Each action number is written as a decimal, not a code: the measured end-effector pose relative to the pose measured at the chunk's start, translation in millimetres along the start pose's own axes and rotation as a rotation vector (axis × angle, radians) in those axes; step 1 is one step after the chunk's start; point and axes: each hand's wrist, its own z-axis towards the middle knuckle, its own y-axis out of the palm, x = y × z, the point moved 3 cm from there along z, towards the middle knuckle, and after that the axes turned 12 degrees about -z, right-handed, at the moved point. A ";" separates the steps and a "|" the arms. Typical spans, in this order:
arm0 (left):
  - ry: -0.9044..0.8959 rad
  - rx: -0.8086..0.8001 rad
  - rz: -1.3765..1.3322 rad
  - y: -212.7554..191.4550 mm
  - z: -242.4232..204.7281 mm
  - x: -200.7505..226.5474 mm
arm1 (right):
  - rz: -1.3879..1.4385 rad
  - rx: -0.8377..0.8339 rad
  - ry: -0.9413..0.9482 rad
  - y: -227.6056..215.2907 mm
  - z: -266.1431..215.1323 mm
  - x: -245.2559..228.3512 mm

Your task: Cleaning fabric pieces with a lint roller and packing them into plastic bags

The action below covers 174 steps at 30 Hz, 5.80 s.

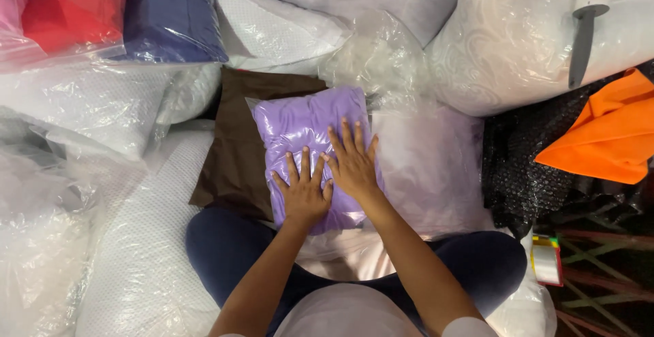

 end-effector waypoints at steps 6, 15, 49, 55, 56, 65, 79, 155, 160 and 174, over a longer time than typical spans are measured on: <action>-0.023 0.048 0.014 5.4 8.2 -10.2 | 0.016 -0.304 -0.012 44.5 15.7 4.7; -0.036 0.275 -0.170 -61.7 60.3 -7.4 | 0.073 -0.131 0.066 3.0 31.0 9.1; -0.221 -0.058 -0.042 -17.2 84.0 -44.6 | 0.016 -0.470 0.193 62.5 63.5 23.0; -0.263 -0.139 -0.084 -13.9 100.6 -51.1 | 0.228 -0.419 0.185 64.9 70.5 42.5; -0.254 -0.153 -0.152 -14.5 99.7 -53.9 | 0.384 -0.320 0.170 62.9 66.5 46.6; -0.206 0.170 -0.615 -69.8 3.8 -36.2 | 0.006 0.045 0.009 -2.2 -69.7 24.9; -0.795 0.004 -1.269 -51.4 -46.6 -53.2 | 0.381 -0.088 0.459 43.1 -118.5 67.6; 0.084 0.324 0.033 24.0 144.5 10.3 | -0.113 -0.263 0.424 81.3 55.3 95.7; 0.098 0.331 0.013 30.9 146.8 5.4 | -0.087 -0.286 0.372 18.2 31.8 91.0; -0.197 -0.320 -0.354 -42.6 131.5 13.7 | 0.113 -0.470 0.254 0.9 -68.2 31.0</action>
